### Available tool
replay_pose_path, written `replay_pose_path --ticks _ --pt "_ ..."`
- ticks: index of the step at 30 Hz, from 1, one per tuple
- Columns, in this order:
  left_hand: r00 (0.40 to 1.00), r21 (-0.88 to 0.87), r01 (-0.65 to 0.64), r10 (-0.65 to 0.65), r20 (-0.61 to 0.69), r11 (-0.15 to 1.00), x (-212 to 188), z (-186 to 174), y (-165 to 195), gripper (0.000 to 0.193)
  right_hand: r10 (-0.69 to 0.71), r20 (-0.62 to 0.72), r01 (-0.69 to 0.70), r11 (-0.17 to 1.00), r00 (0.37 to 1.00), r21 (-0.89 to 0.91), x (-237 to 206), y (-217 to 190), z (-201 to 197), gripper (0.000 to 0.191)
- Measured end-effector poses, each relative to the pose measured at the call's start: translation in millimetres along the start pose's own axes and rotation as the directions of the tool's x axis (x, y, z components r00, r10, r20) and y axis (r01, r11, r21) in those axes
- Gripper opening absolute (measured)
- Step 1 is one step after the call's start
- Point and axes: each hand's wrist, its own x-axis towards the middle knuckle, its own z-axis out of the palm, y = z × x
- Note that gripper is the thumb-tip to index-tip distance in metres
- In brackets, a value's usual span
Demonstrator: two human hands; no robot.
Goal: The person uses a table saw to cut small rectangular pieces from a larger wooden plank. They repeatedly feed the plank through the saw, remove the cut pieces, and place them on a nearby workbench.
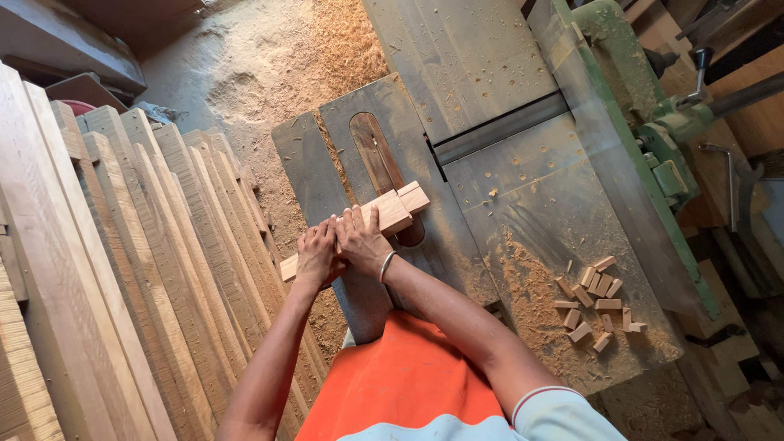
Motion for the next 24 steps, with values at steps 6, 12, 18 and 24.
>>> replay_pose_path --ticks 6,12,18,24 --pt "1.0 -0.01 0.003 -0.003 -0.009 1.0 5 -6 -1 0.124 0.005 -0.016 -0.005 1.0 1.0 -0.007 5 2 -2 0.072" --pt "1.0 -0.018 0.014 -0.014 0.01 1.0 9 -8 -1 0.123 0.016 -0.023 -0.017 1.0 1.0 -0.026 8 1 0 0.07" --pt "0.997 -0.152 -0.006 0.017 0.07 0.988 -24 5 11 0.103 0.005 -0.041 -0.003 0.999 0.999 0.05 -35 -11 -16 0.065" --pt "0.794 -0.764 0.478 0.159 0.587 0.433 -95 12 -2 0.074 0.169 -0.504 0.053 0.917 0.847 0.396 -165 5 -86 0.042"
